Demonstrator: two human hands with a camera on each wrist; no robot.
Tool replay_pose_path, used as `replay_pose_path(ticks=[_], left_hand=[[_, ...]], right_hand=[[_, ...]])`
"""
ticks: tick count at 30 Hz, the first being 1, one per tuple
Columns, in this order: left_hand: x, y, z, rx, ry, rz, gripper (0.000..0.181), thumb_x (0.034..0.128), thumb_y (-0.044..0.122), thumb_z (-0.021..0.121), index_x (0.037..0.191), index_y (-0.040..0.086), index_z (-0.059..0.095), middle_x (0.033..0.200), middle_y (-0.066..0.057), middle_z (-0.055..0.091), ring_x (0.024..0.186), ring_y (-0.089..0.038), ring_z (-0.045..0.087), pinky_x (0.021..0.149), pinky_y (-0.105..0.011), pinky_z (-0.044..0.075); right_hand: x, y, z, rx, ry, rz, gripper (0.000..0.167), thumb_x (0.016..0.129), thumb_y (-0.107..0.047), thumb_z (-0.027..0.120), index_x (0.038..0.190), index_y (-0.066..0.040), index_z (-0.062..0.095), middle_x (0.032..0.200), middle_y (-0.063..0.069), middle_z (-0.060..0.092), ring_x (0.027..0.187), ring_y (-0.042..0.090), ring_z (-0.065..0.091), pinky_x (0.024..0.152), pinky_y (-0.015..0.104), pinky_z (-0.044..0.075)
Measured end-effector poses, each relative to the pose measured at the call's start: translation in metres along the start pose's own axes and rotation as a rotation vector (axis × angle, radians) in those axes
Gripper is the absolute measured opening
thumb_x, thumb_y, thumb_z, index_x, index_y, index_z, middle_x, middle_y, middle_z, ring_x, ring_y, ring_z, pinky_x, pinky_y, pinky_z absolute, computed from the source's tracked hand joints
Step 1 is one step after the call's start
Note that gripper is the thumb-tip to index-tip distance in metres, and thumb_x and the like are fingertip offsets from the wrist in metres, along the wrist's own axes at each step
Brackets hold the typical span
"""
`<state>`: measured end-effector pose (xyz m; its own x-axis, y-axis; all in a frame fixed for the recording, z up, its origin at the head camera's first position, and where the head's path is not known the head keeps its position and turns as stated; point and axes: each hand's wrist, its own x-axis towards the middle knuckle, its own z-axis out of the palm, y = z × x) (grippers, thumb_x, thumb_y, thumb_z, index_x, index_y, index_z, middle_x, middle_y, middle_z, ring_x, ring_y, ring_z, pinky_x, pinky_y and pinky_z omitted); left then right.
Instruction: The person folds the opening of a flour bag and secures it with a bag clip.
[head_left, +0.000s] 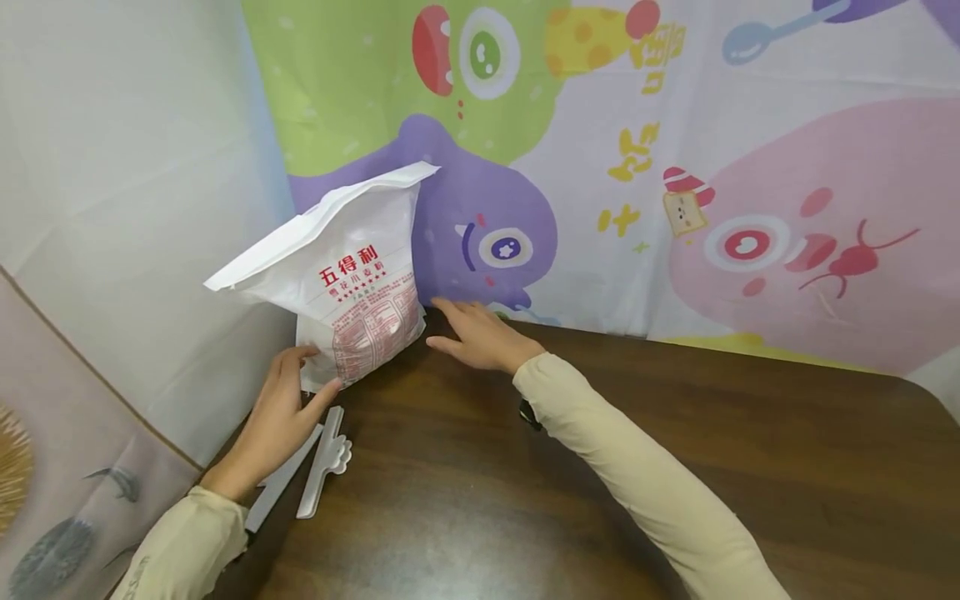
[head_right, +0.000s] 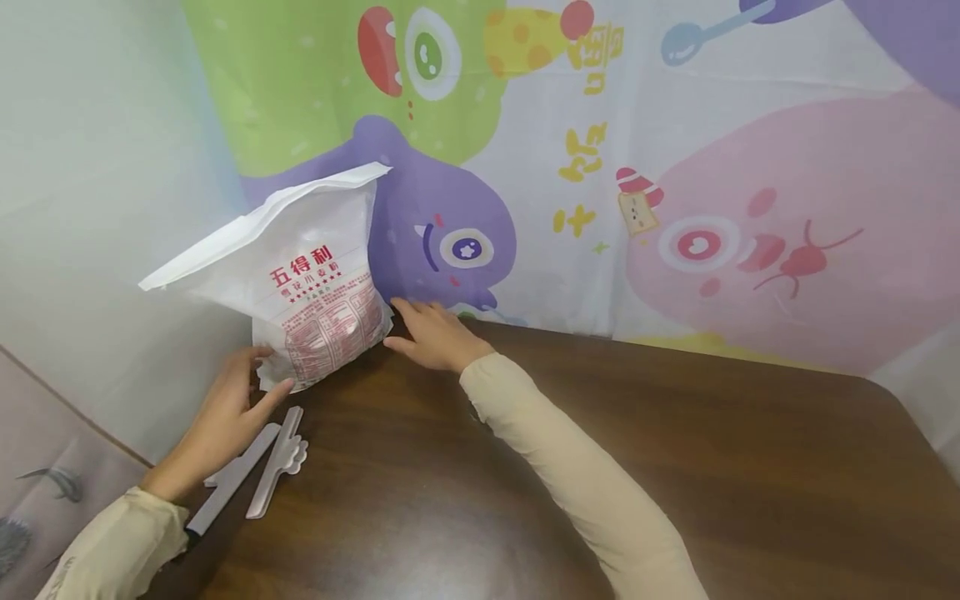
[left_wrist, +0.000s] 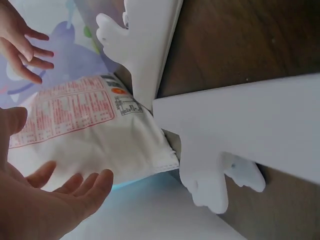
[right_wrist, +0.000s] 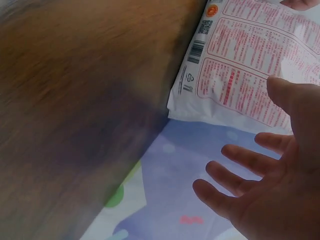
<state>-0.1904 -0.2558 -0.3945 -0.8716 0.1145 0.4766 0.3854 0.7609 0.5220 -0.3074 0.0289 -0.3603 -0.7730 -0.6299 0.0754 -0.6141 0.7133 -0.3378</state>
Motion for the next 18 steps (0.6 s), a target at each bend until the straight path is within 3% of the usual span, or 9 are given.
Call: replay_pose_path(ticks=[9,14,18], left_hand=[[0.007,0.001,0.002,-0.034,0.017,-0.088,0.077,0.0951,0.025,0.069,0.148,-0.009,0.024,0.135,-0.036,0.037,0.124,-0.050,0.042,0.097,-0.064,0.037],[0.010,0.002,0.005,-0.012,0.011,-0.134,0.085,0.0947,0.031,0.069,0.152,-0.006,0.018,0.130,-0.037,0.037,0.118,-0.050,0.044,0.094,-0.065,0.039],[0.015,0.000,0.007,0.022,0.041,-0.171,0.090,0.0926,0.039,0.070,0.152,-0.005,0.020,0.119,-0.032,0.040,0.105,-0.043,0.047,0.088,-0.059,0.042]], right_hand=[[0.028,-0.009,0.005,0.190,-0.031,0.016,0.076,0.103,-0.039,0.054,0.158,-0.006,0.014,0.163,0.014,0.023,0.149,0.029,0.024,0.120,0.040,0.023],[0.040,-0.020,0.010,0.324,-0.026,0.047,0.077,0.102,-0.029,0.056,0.156,0.003,0.011,0.158,0.021,0.029,0.145,0.030,0.031,0.116,0.038,0.030],[0.048,-0.027,0.015,0.412,0.030,0.062,0.078,0.096,-0.020,0.061,0.153,0.005,0.015,0.153,0.022,0.035,0.141,0.029,0.036,0.113,0.037,0.034]])
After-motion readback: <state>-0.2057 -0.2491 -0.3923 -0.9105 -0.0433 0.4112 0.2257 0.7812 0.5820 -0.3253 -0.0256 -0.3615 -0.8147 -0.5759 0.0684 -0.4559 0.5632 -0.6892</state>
